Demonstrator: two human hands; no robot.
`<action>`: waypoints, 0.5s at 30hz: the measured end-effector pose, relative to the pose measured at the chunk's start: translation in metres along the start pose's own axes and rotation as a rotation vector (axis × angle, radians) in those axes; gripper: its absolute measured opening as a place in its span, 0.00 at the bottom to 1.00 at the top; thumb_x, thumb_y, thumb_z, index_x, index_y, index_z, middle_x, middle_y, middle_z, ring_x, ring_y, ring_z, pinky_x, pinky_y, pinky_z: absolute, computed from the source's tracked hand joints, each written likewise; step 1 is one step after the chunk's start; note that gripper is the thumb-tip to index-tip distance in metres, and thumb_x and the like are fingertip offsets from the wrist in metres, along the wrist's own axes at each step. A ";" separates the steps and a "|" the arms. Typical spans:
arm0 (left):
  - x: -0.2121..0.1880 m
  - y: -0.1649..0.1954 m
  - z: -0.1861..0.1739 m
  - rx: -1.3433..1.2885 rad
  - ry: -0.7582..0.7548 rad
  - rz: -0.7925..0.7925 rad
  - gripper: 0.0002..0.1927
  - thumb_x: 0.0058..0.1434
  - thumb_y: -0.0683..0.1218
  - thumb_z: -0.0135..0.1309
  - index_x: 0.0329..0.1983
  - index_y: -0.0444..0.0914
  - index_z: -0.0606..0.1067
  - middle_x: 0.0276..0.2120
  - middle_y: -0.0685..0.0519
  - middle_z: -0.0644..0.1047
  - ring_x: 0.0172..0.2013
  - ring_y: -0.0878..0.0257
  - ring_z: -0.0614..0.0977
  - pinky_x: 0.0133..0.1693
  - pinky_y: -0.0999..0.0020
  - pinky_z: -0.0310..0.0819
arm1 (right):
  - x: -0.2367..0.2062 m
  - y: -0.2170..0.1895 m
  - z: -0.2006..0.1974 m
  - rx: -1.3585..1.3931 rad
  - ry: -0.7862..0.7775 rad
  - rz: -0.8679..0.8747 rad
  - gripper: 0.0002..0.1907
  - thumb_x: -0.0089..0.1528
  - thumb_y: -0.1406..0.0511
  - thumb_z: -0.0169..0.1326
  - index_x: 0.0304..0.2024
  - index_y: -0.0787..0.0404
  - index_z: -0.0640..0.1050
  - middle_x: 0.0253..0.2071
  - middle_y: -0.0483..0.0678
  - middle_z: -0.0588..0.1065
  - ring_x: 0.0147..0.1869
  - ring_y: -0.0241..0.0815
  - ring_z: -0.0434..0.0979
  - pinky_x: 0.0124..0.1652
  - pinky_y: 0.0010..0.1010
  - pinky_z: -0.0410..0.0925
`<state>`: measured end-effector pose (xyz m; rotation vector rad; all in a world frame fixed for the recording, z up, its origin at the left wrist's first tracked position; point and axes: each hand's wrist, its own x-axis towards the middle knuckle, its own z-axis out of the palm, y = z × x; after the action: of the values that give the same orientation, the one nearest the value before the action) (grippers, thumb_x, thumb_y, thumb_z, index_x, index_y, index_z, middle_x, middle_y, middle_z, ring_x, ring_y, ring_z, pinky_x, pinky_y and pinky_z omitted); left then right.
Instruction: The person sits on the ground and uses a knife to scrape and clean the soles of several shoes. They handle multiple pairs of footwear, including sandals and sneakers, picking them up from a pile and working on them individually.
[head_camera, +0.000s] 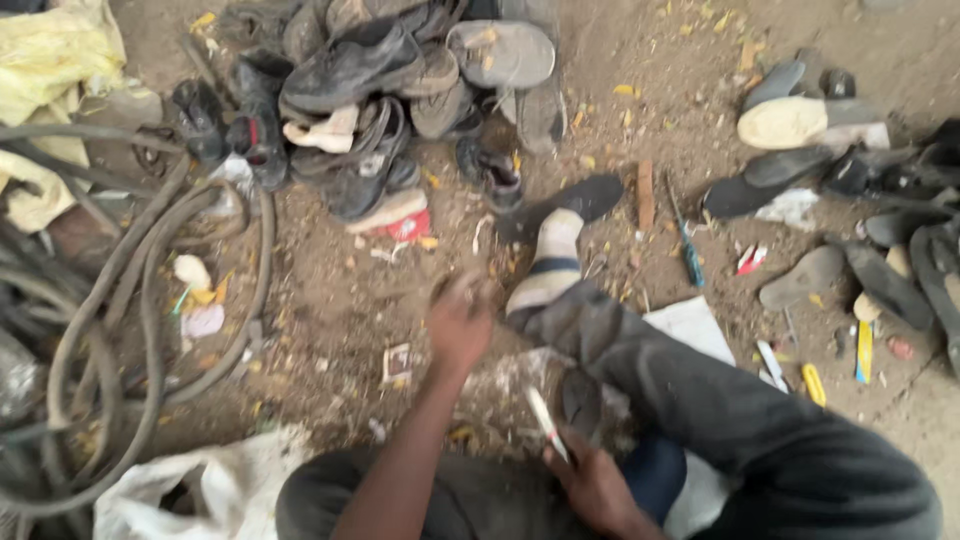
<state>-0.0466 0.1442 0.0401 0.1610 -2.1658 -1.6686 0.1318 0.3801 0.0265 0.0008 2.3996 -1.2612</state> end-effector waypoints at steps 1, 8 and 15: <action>0.034 0.000 0.023 0.425 -0.016 0.057 0.18 0.66 0.54 0.58 0.55 0.41 0.79 0.52 0.45 0.78 0.56 0.46 0.78 0.58 0.53 0.74 | 0.006 0.016 0.007 0.033 -0.058 0.095 0.21 0.64 0.56 0.57 0.57 0.57 0.76 0.44 0.59 0.81 0.53 0.55 0.81 0.50 0.43 0.71; 0.181 0.011 0.111 0.829 -0.213 -0.217 0.30 0.56 0.62 0.60 0.59 0.45 0.75 0.63 0.31 0.66 0.57 0.34 0.74 0.53 0.44 0.73 | 0.029 0.085 0.039 -0.028 -0.061 0.057 0.28 0.61 0.54 0.60 0.62 0.55 0.74 0.54 0.63 0.79 0.63 0.56 0.78 0.59 0.40 0.68; 0.033 0.014 -0.004 0.409 -0.029 0.104 0.33 0.54 0.55 0.58 0.65 0.44 0.73 0.50 0.37 0.78 0.39 0.46 0.86 0.37 0.57 0.85 | 0.027 0.034 0.013 0.124 -0.264 0.319 0.21 0.66 0.56 0.53 0.58 0.58 0.75 0.41 0.68 0.77 0.52 0.59 0.81 0.51 0.43 0.69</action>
<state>-0.0732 0.1332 0.0627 0.1353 -2.4680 -1.1630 0.1187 0.3843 -0.0170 0.2303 2.0010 -1.1760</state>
